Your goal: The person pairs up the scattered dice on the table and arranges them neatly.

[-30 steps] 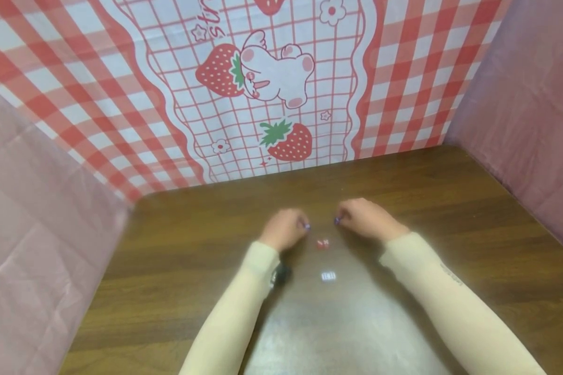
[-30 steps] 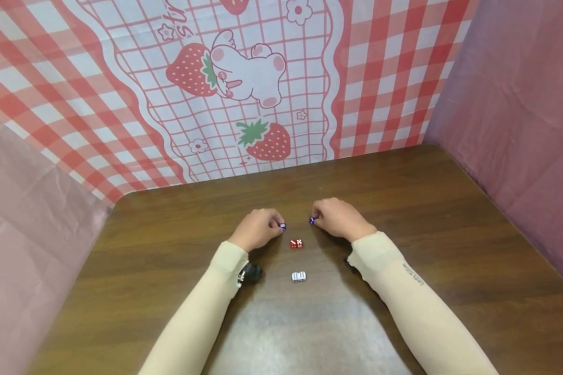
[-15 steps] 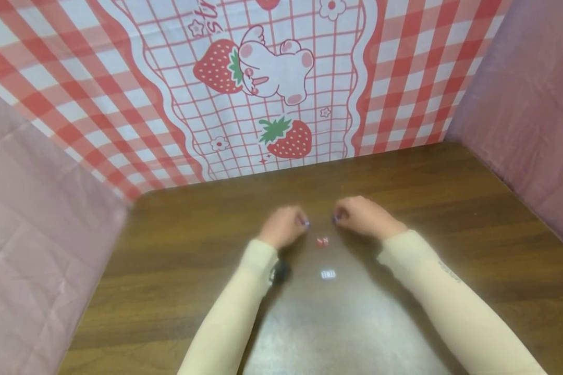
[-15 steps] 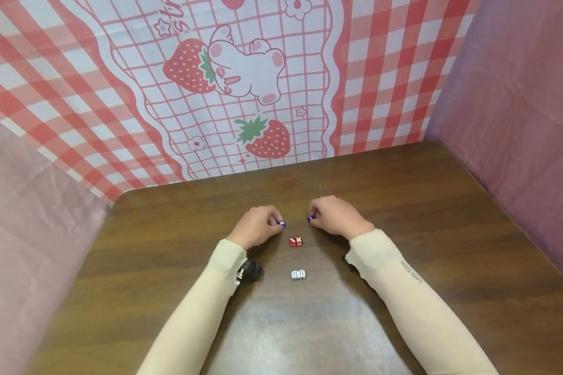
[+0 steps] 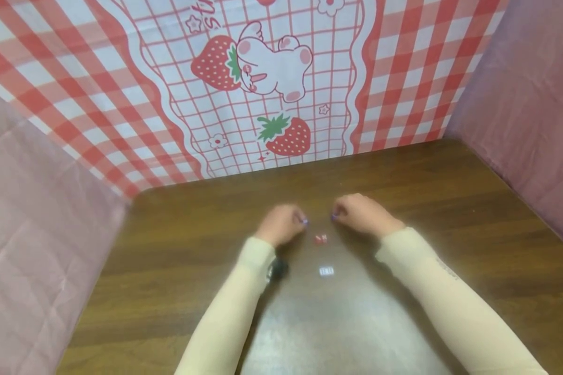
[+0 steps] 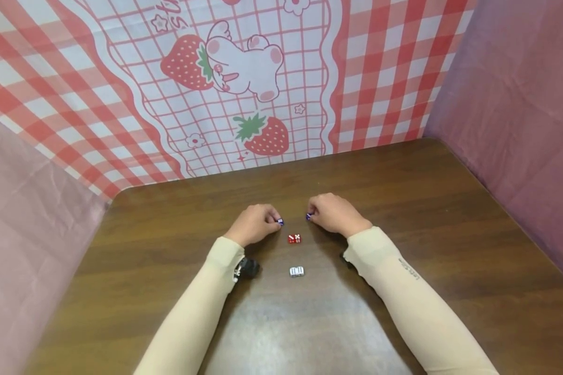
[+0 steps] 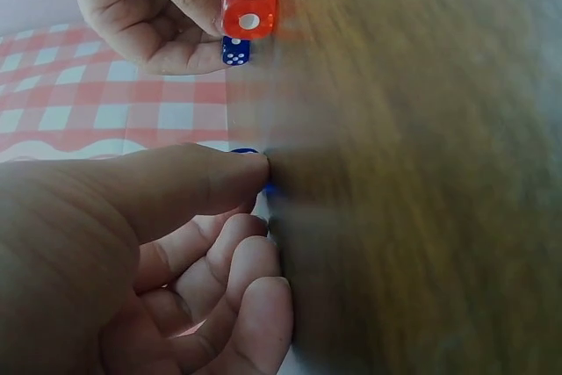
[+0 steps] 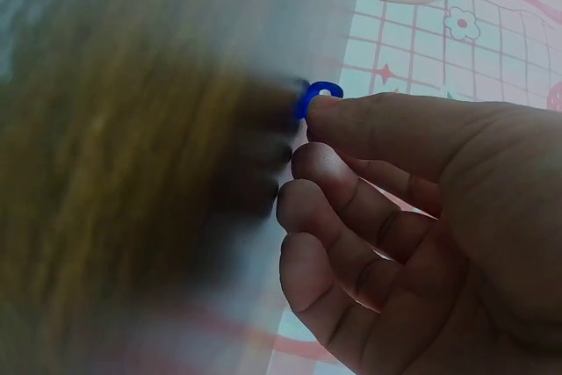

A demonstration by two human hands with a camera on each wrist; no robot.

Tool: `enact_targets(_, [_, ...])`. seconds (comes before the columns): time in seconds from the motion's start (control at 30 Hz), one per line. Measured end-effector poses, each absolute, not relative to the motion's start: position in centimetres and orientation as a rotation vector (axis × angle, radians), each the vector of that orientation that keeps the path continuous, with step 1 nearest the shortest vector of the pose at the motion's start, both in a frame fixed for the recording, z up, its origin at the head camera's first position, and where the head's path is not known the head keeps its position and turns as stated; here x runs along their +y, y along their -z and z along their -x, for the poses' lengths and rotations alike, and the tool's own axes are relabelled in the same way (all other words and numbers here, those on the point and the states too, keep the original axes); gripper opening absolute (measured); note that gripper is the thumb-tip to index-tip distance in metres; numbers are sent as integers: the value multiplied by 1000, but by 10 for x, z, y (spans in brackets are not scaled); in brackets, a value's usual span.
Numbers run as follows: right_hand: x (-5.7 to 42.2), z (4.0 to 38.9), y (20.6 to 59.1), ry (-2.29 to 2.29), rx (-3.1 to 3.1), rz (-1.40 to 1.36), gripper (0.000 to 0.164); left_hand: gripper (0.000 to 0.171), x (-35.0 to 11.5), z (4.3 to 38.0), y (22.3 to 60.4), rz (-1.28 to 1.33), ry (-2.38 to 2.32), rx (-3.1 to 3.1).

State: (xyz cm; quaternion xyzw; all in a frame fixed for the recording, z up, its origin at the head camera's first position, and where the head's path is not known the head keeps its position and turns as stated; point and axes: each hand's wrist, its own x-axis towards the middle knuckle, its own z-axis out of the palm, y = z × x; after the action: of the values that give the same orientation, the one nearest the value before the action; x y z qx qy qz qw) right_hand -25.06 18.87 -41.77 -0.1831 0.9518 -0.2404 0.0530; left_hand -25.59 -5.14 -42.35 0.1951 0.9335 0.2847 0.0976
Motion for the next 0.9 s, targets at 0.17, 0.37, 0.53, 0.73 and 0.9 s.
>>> enact_targets(0.17, [188,252,417,707,2906,573,10,15,-51,257,423,-561,-843,2772])
enact_targets(0.37, [187,251,416,691,2909,585,10,15,-52,256,423,-524,-859,2761])
enact_targets(0.53, [184,250,414,706,2903,575,11,14,-51,257,424,-512,-849,2761])
enact_targets(0.73, [178,252,414,725,2892,587,11,14,-47,259,425,-514,-832,2779])
enact_targets(0.9, [173,256,418,718,2898,606,10,13,-42,259,426,-534,-823,2782])
